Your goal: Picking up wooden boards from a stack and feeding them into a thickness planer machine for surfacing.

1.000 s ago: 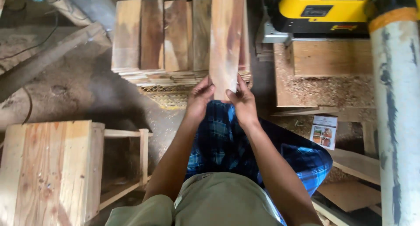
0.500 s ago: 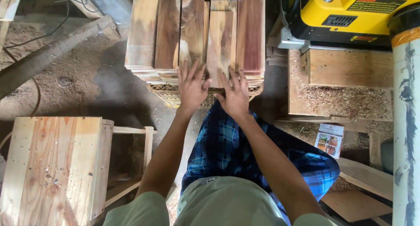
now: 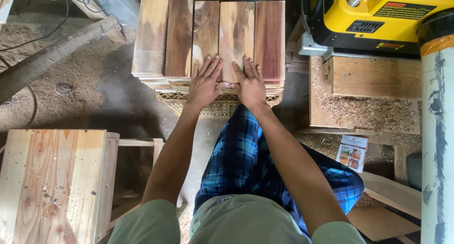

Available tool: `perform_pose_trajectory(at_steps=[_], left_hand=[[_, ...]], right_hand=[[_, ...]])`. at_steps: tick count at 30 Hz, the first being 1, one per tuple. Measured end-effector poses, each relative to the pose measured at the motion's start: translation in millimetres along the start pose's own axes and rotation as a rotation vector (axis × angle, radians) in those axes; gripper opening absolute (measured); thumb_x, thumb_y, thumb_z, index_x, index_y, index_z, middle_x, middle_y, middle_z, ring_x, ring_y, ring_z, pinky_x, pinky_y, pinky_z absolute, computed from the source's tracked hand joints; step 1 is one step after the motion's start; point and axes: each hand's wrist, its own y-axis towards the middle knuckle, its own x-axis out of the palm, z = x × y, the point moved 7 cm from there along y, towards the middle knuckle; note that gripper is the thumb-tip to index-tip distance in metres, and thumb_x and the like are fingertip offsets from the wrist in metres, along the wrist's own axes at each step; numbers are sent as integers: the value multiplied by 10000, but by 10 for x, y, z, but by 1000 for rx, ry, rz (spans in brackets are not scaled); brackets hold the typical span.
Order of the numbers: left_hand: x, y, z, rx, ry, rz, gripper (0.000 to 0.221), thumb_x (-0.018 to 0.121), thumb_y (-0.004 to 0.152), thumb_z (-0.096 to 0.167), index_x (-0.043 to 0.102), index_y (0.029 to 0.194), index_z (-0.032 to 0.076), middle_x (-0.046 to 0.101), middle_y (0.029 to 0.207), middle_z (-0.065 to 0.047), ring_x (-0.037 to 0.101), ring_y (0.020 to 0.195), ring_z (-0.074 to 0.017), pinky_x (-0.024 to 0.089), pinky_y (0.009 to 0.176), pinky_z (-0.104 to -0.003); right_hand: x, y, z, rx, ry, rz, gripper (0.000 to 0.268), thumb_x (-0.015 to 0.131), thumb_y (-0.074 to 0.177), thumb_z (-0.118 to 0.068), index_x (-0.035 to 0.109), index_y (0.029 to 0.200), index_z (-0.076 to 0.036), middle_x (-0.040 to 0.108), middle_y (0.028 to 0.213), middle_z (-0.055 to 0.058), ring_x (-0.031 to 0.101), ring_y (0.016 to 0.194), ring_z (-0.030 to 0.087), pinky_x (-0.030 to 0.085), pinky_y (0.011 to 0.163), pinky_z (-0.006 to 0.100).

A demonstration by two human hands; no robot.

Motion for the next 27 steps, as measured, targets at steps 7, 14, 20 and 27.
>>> perform_pose_trajectory(at_steps=[7, 14, 20, 27], left_hand=[[69, 15, -52, 54, 6, 212, 807, 578, 974, 594, 314, 1626, 199, 278, 1694, 11, 223, 1562, -242, 74, 1271, -532], [134, 58, -75, 33, -17, 194, 791, 657, 979, 441, 279, 1639, 223, 265, 1698, 30, 215, 1566, -230, 68, 1273, -535], [246, 93, -170, 50, -61, 246, 839, 764, 890, 398, 357, 1607, 247, 330, 1671, 57, 260, 1551, -222, 103, 1265, -547], [170, 143, -173, 27, -118, 229, 805, 762, 926, 333, 343, 1612, 279, 312, 1675, 71, 227, 1560, -213, 72, 1263, -539]], right_hand=[[-97, 32, -12, -3, -34, 7, 776, 813, 862, -314, 466, 1555, -290, 504, 1535, 181, 387, 1481, 336, 268, 1230, 493], [138, 70, 170, 26, -123, -21, 748, 795, 863, -383, 468, 1535, -379, 567, 1493, 114, 442, 1454, 280, 344, 1194, 446], [78, 130, 121, 65, -134, -103, 757, 810, 869, -376, 457, 1538, -374, 539, 1521, 110, 424, 1468, 278, 356, 1202, 429], [-16, 175, 176, 93, -58, -229, 763, 763, 918, -373, 366, 1566, -432, 476, 1576, 82, 375, 1501, 253, 319, 1236, 416]])
